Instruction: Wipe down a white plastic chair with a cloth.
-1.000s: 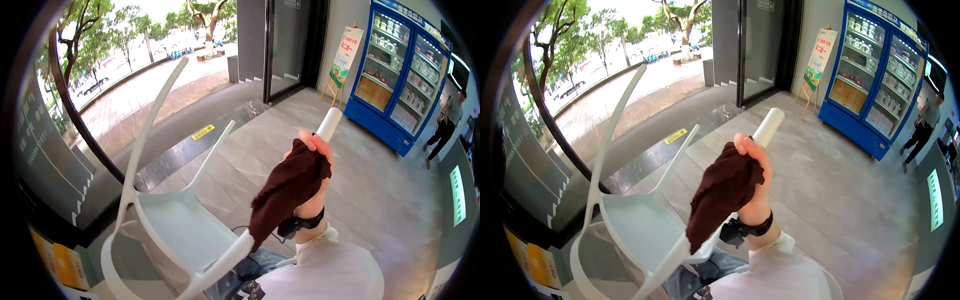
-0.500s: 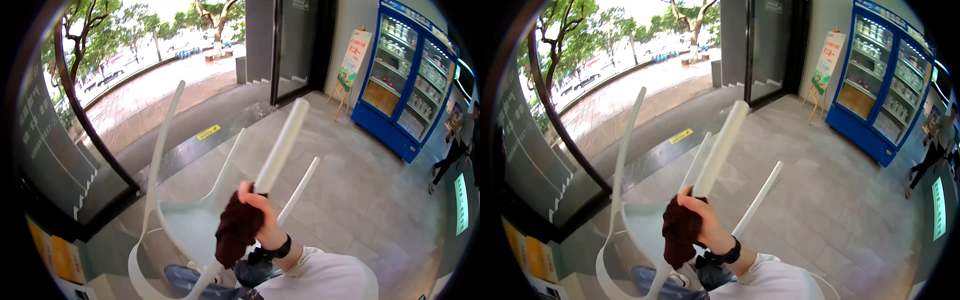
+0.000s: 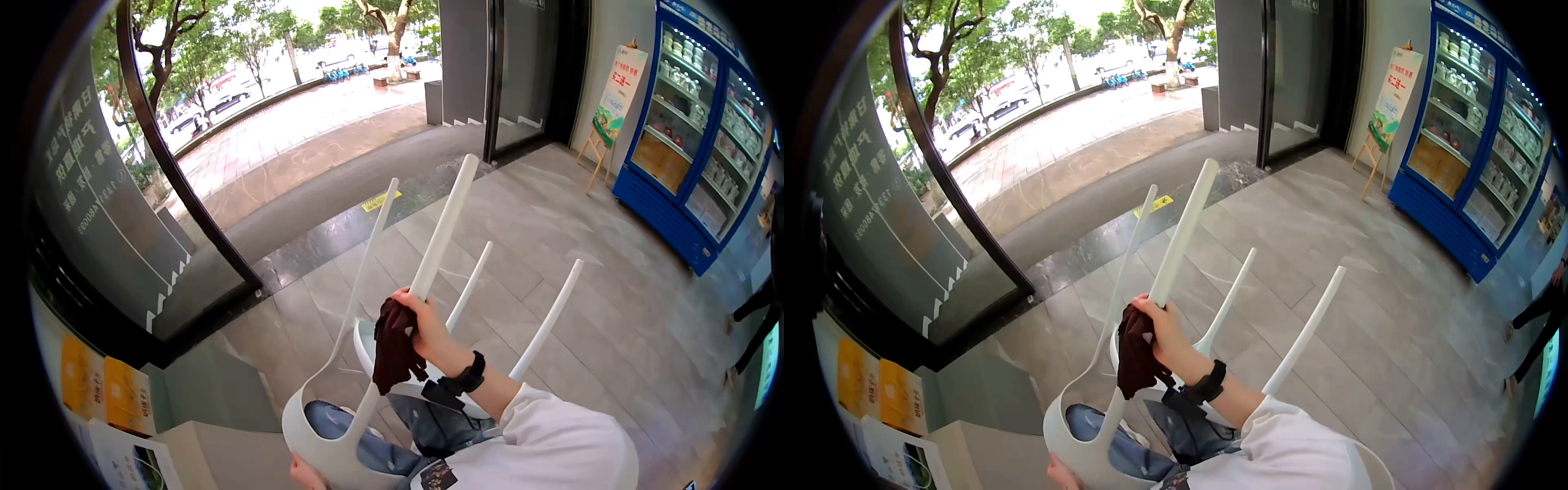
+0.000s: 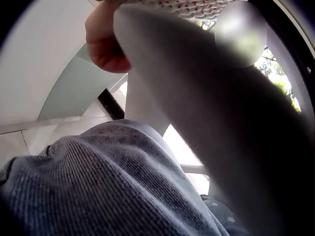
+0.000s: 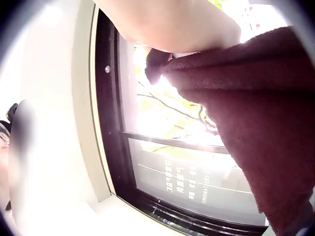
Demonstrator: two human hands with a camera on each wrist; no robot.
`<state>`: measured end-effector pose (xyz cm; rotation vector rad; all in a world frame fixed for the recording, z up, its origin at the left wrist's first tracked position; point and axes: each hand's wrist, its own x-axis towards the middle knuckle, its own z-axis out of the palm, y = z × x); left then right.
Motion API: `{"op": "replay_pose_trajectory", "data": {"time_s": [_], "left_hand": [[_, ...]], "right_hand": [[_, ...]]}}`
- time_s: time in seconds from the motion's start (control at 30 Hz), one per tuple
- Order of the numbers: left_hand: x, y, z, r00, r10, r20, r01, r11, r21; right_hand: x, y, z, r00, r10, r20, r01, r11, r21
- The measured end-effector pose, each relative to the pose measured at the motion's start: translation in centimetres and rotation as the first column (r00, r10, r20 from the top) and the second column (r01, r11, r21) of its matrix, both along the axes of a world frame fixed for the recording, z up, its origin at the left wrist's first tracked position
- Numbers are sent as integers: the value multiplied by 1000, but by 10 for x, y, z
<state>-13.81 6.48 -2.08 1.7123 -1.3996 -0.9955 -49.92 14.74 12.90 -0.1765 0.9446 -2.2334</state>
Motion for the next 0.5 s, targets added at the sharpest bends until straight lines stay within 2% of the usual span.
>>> {"op": "replay_pose_trajectory", "data": {"time_s": [0.07,0.13,0.17,0.2,0.23,0.27,0.37,0.47,0.5], "left_hand": [[-13,-2,17,999,36,22,-37,999,20],[-24,1,28,1000,26,-8,-27,997,-68],[-22,5,30,1000,24,-15,-25,994,-103],[-5,-6,0,998,22,-58,-23,1000,-13],[22,-30,-55,994,22,-105,-14,997,76],[35,-44,-86,987,25,-157,0,987,160],[39,-30,-62,995,79,-61,-75,995,67],[9,3,26,995,97,10,-97,995,-18],[9,7,33,992,124,11,-123,992,-23]], "right_hand": [[-10,8,7,998,-17,-60,16,1000,-22],[-30,19,8,988,-38,-153,25,996,-87],[-38,27,23,976,-110,-189,92,991,-101],[-47,35,43,958,-181,-224,158,980,-117],[-55,40,57,951,-196,-237,170,977,-125],[-60,45,67,943,-213,-256,183,974,-137],[-58,67,78,939,-96,-330,41,985,-170],[-50,80,86,904,-47,-425,-57,972,-228],[-44,84,95,889,-23,-457,-103,963,-248]]}}
